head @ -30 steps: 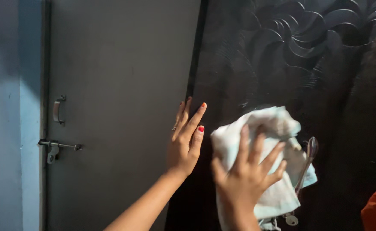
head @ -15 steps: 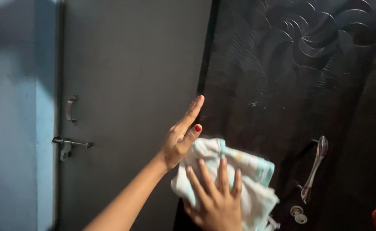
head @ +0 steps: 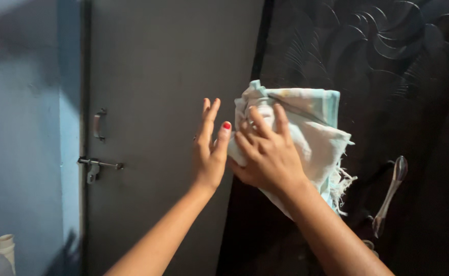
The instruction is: The person wipes the surface of a dark wardrobe with a white cloth, moving across different sections and around the handle.
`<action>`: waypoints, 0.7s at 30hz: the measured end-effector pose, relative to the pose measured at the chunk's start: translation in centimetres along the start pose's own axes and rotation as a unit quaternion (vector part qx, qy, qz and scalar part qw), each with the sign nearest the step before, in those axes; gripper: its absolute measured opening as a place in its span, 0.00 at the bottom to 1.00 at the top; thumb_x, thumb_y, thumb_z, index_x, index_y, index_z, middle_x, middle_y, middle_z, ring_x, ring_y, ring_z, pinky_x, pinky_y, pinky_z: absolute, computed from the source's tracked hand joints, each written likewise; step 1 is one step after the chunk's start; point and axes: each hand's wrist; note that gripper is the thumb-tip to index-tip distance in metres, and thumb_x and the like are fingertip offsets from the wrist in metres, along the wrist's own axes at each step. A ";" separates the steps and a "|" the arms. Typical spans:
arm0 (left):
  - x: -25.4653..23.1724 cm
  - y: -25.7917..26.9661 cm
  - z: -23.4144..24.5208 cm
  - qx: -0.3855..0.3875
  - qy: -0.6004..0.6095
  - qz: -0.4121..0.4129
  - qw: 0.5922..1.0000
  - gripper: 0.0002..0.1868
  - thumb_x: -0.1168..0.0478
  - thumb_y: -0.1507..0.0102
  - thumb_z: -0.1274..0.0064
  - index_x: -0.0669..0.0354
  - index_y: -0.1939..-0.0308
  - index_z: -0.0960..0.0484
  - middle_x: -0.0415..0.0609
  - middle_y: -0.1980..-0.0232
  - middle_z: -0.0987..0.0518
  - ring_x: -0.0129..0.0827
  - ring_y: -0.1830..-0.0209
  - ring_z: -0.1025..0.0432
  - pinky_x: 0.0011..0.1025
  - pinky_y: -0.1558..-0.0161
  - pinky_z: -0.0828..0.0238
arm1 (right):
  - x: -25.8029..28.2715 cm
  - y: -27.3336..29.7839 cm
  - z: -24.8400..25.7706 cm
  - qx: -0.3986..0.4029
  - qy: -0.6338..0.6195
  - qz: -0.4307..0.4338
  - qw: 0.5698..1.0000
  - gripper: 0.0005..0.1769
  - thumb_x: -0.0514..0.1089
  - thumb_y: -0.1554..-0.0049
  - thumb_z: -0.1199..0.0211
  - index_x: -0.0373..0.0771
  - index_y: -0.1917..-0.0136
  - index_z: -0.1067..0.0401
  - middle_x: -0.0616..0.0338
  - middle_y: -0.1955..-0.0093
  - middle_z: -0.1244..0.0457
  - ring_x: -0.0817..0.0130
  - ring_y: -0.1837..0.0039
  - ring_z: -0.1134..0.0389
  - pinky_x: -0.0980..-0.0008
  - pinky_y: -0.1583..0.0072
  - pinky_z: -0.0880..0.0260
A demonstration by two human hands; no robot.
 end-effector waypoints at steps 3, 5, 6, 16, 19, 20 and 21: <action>-0.1 -0.1 -0.4 -0.013 -0.041 -0.021 0.999 0.27 0.53 0.29 0.53 0.53 0.26 0.32 0.58 0.17 0.42 0.50 0.18 0.43 0.43 0.27 0.38 | 0.2 0.8 -0.4 0.028 -0.026 0.043 0.998 0.34 0.58 0.54 0.29 0.32 0.43 0.24 0.51 0.43 0.31 0.55 0.27 0.39 0.36 0.24 0.52; -0.2 -0.1 -1.2 -0.008 -0.040 -0.044 0.998 0.27 0.54 0.29 0.51 0.54 0.27 0.32 0.58 0.18 0.41 0.50 0.20 0.41 0.43 0.26 0.38 | 0.8 1.7 -0.6 0.071 -0.045 0.051 0.995 0.35 0.58 0.60 0.28 0.32 0.45 0.24 0.49 0.44 0.31 0.52 0.28 0.40 0.36 0.25 0.53; -0.3 -0.1 -1.6 -0.009 -0.062 -0.053 0.997 0.27 0.54 0.31 0.50 0.54 0.27 0.31 0.58 0.19 0.40 0.50 0.21 0.39 0.43 0.27 0.37 | 1.1 2.4 -0.8 0.082 -0.050 0.056 0.994 0.37 0.59 0.62 0.29 0.32 0.45 0.24 0.49 0.44 0.31 0.50 0.28 0.40 0.37 0.25 0.53; -0.8 0.7 -4.8 0.007 -0.165 -0.120 0.979 0.37 0.56 0.35 0.45 0.53 0.23 0.40 0.63 0.21 0.38 0.56 0.24 0.37 0.45 0.28 0.39 | 5.0 10.5 -2.3 0.166 -0.106 0.192 0.961 0.42 0.67 0.55 0.35 0.32 0.40 0.24 0.53 0.39 0.32 0.54 0.29 0.41 0.41 0.24 0.52; -0.6 0.9 -5.4 0.000 -0.147 -0.125 0.981 0.38 0.56 0.34 0.46 0.54 0.21 0.44 0.63 0.20 0.39 0.56 0.23 0.39 0.44 0.27 0.39 | 7.5 12.6 -2.2 0.155 -0.079 0.223 0.959 0.40 0.68 0.54 0.38 0.35 0.41 0.24 0.56 0.36 0.32 0.55 0.26 0.43 0.41 0.24 0.53; -0.6 1.0 -5.6 -0.001 -0.136 -0.124 0.983 0.39 0.56 0.34 0.47 0.54 0.21 0.45 0.63 0.20 0.39 0.55 0.23 0.39 0.43 0.26 0.39 | 8.1 13.3 -2.1 0.153 -0.064 0.234 0.958 0.39 0.68 0.53 0.38 0.37 0.41 0.24 0.58 0.35 0.32 0.56 0.24 0.43 0.41 0.24 0.53; -0.4 1.0 -5.7 0.002 -0.143 -0.138 0.980 0.39 0.57 0.33 0.47 0.55 0.20 0.47 0.65 0.19 0.40 0.56 0.22 0.41 0.44 0.26 0.41 | 8.2 13.9 -2.0 0.151 -0.077 0.247 0.954 0.37 0.68 0.51 0.39 0.38 0.40 0.24 0.59 0.35 0.33 0.56 0.23 0.44 0.39 0.22 0.54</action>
Point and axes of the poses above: each hand's wrist, its own y-axis away from the middle knuckle, its own z-axis out of the back of the hand, x = y × z
